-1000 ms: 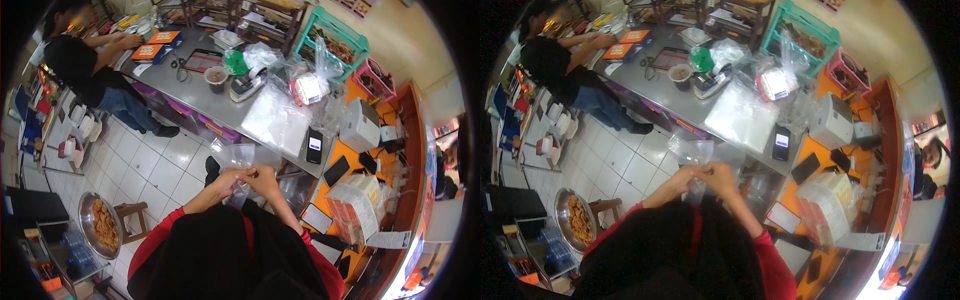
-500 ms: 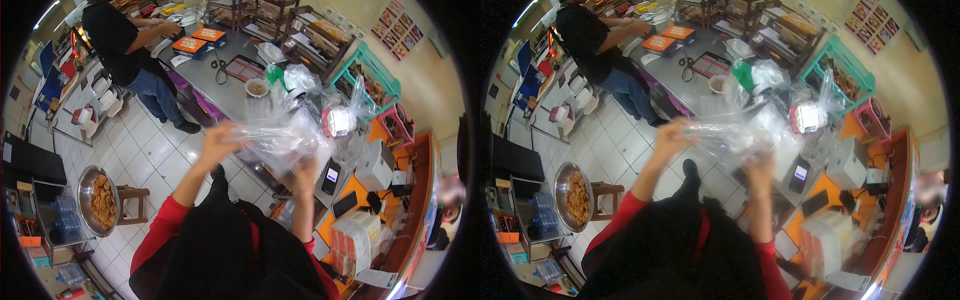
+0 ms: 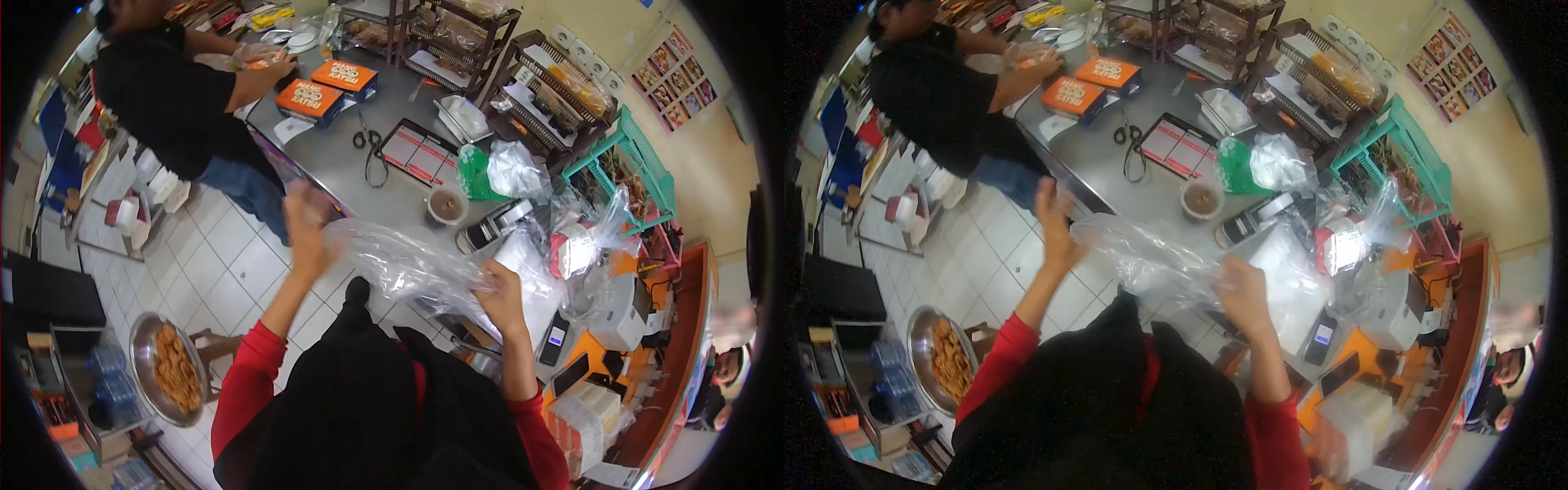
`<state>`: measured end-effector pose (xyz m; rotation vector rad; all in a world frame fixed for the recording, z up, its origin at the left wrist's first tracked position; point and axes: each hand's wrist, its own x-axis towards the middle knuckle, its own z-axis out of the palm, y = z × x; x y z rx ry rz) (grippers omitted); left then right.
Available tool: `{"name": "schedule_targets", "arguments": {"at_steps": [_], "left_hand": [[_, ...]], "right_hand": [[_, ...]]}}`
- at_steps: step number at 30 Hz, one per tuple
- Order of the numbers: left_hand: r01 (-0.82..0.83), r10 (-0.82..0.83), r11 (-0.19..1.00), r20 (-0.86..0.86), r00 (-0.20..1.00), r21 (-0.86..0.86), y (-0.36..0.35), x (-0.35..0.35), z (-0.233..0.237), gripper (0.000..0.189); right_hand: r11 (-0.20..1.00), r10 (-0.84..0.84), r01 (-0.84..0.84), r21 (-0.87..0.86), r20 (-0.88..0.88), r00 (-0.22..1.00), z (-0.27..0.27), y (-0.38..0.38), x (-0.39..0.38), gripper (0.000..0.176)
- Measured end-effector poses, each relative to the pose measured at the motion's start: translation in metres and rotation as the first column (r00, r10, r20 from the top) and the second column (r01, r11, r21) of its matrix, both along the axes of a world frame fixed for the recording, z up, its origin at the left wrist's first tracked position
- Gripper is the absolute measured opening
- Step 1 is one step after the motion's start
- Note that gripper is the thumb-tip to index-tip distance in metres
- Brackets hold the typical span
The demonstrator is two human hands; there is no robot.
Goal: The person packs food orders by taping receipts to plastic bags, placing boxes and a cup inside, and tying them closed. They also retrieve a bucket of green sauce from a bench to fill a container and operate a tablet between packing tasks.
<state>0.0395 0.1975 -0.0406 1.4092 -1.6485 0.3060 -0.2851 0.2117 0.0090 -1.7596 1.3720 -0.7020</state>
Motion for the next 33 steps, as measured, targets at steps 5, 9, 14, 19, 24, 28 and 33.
{"name": "schedule_targets", "arguments": {"at_steps": [5, 9, 14, 19, 24, 28, 33], "left_hand": [[0.635, -0.592, 0.769, -0.293, 0.751, 0.074, -0.049, -0.017, -0.047, 0.032], [0.320, -0.082, 0.926, -0.721, 0.688, 0.200, -0.104, 0.004, -0.054, 0.027], [0.348, -0.093, 0.889, -0.624, 0.776, 0.299, -0.133, 0.011, -0.109, 0.017], [0.552, 0.169, 0.722, -0.881, 0.443, 0.416, -0.131, 0.007, -0.104, 0.015], [0.188, -0.122, 0.972, -0.381, 0.917, 0.142, -0.132, 0.032, -0.106, 0.006], [0.348, -0.116, 0.924, -0.753, 0.648, 0.158, -0.115, 0.051, -0.042, 0.016], [0.431, -0.029, 0.899, -0.971, 0.236, 0.078, -0.103, 0.059, 0.040, 0.017]], "right_hand": [[0.984, 0.174, -0.163, -0.065, 0.492, 0.853, 0.005, -0.103, 0.057, 0.042], [0.960, -0.275, 0.196, -0.200, -0.546, 0.791, -0.049, -0.126, 0.099, 0.057], [0.955, -0.291, 0.271, -0.118, -0.535, 0.793, -0.040, -0.134, 0.090, 0.060], [0.942, -0.197, 0.098, -0.321, -0.291, 0.936, 0.058, -0.128, 0.122, 0.055], [0.985, -0.083, 0.022, -0.170, -0.357, 0.930, -0.045, -0.145, 0.207, 0.061], [0.990, 0.014, -0.094, -0.103, -0.593, 0.805, -0.069, -0.137, 0.207, 0.077], [0.891, 0.264, -0.420, -0.174, -0.552, 0.791, -0.074, -0.132, 0.094, 0.100]]}}
